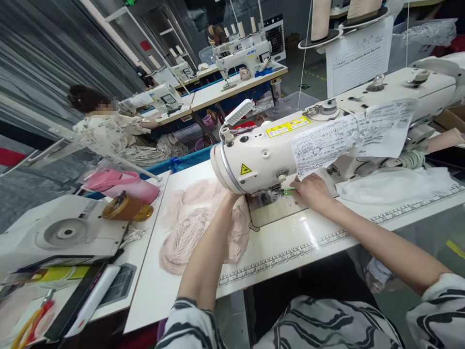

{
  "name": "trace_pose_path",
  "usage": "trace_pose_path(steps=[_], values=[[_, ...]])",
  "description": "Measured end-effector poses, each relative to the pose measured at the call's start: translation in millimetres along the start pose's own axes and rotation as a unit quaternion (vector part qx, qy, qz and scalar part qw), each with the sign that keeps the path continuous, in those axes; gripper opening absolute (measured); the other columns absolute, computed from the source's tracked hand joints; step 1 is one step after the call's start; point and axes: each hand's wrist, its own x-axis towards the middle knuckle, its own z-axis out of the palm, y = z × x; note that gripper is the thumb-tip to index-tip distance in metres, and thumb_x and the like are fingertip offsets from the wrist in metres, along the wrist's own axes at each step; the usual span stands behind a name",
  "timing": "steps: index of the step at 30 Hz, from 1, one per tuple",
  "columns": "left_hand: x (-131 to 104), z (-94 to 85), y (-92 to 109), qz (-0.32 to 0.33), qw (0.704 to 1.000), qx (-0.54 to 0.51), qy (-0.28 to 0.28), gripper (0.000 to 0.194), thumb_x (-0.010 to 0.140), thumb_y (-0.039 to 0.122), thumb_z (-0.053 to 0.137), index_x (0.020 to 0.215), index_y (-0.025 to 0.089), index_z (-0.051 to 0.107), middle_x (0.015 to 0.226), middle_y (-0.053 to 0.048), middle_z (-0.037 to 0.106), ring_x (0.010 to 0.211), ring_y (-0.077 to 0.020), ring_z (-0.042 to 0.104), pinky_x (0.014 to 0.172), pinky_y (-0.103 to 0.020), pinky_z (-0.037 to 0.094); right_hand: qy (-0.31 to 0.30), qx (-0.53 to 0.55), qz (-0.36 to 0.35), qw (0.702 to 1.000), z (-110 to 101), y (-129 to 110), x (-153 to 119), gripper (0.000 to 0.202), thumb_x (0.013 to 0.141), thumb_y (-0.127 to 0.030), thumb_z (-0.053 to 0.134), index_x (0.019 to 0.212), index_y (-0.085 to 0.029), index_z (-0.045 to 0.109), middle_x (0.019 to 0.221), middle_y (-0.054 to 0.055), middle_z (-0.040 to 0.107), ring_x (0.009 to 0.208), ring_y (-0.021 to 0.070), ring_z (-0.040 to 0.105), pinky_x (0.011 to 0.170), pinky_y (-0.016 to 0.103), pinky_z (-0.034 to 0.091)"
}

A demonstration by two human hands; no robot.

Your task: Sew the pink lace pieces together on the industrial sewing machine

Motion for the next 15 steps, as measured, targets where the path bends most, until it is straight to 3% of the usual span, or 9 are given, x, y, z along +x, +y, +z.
trace_pose_path(steps=[4,8,15], values=[[2.3,2.5,6.5,-0.01,0.997,-0.038,0.072,0.035,0.095,0.039,0.057,0.121,0.016,0.058,0.123,-0.01,0.059,0.106,-0.0222,0.061,0.092,-0.044,0.052,-0.023,0.067,-0.04,0.997,7.0,-11.2,22.7,0.027,0.097,-0.022,0.042,0.097,-0.015,0.068,0.1,0.012,0.067,0.083,0.0218,0.061,0.063,0.029,0.038],[0.8,9.2,13.4,-0.002,0.992,-0.041,0.118,0.037,0.095,0.042,0.056,0.123,0.017,0.058,0.127,-0.011,0.058,0.112,-0.0238,0.059,0.097,-0.047,0.048,-0.032,0.118,-0.03,0.992,20.3,-24.6,49.0,0.015,0.09,-0.021,0.054,0.087,-0.015,0.067,0.09,0.011,0.068,0.082,0.0232,0.061,0.065,0.029,0.041],[-4.4,17.7,22.1,-0.005,0.993,0.085,0.08,0.035,0.095,0.037,0.057,0.123,0.016,0.057,0.123,-0.01,0.059,0.105,-0.0218,0.061,0.09,-0.043,0.053,0.007,0.159,-0.002,0.987,37.1,-22.1,49.6,0.019,0.091,-0.031,0.057,0.095,-0.015,0.066,0.091,0.011,0.068,0.083,0.0244,0.062,0.071,0.033,0.047]])
